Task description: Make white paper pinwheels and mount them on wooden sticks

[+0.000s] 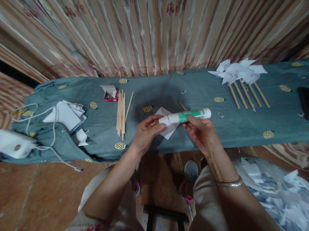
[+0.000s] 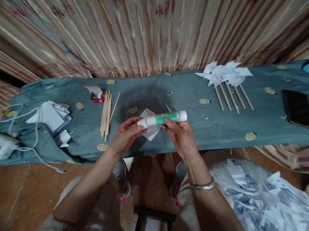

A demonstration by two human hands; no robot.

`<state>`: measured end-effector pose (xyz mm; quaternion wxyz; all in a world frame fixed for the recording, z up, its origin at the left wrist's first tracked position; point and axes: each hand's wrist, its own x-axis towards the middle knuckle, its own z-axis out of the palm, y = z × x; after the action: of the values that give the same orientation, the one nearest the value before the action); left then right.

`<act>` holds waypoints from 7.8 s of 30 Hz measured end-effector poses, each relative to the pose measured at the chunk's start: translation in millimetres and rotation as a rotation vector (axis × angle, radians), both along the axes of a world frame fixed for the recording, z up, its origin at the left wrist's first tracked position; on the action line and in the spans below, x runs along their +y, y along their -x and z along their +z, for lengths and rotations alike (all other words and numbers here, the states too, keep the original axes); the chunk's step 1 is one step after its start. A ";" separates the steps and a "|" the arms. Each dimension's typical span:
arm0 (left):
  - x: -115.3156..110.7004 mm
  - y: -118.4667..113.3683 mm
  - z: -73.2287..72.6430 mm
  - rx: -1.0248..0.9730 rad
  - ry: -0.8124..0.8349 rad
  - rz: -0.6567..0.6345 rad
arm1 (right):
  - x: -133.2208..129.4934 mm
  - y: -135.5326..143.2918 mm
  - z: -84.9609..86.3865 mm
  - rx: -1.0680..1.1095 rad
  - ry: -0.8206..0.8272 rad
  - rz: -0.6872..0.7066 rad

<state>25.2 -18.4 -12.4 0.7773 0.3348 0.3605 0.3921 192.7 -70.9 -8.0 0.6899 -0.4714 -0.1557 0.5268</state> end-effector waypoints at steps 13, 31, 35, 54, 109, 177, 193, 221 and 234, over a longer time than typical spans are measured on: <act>1.5 2.3 -9.0 0.078 -0.191 0.019 | -0.2 0.7 0.9 -0.083 0.044 -0.001; -5.9 19.5 -11.9 0.530 -0.887 0.018 | 3.1 31.9 -9.0 -0.031 0.176 0.123; -3.3 22.9 -16.9 0.580 -0.890 0.017 | 3.9 40.8 -12.9 -0.182 0.141 0.220; 49.7 65.3 -25.1 1.363 -1.194 0.147 | -12.3 -8.4 -40.6 -1.691 -0.151 0.335; -14.1 27.5 -38.1 0.747 -1.358 -0.233 | -17.9 2.7 -41.6 -1.285 -0.061 0.332; -14.7 25.5 -41.7 0.780 -1.286 -0.242 | -23.0 10.9 -50.7 -1.577 -0.191 0.287; -15.4 23.7 -44.7 0.815 -1.379 -0.199 | -19.0 4.8 -43.2 -1.429 -0.089 0.267; -28.5 30.1 -38.4 0.966 -1.531 -0.306 | -45.2 4.1 -25.6 -1.523 -0.028 0.234; -27.7 31.1 -36.6 0.924 -1.509 -0.296 | -39.0 1.5 -32.5 -1.382 -0.128 0.361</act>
<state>-5.9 -46.1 -48.9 0.1704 0.9241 0.2370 0.2468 191.2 -109.9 -40.5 0.3620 -0.6228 -0.6631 0.2035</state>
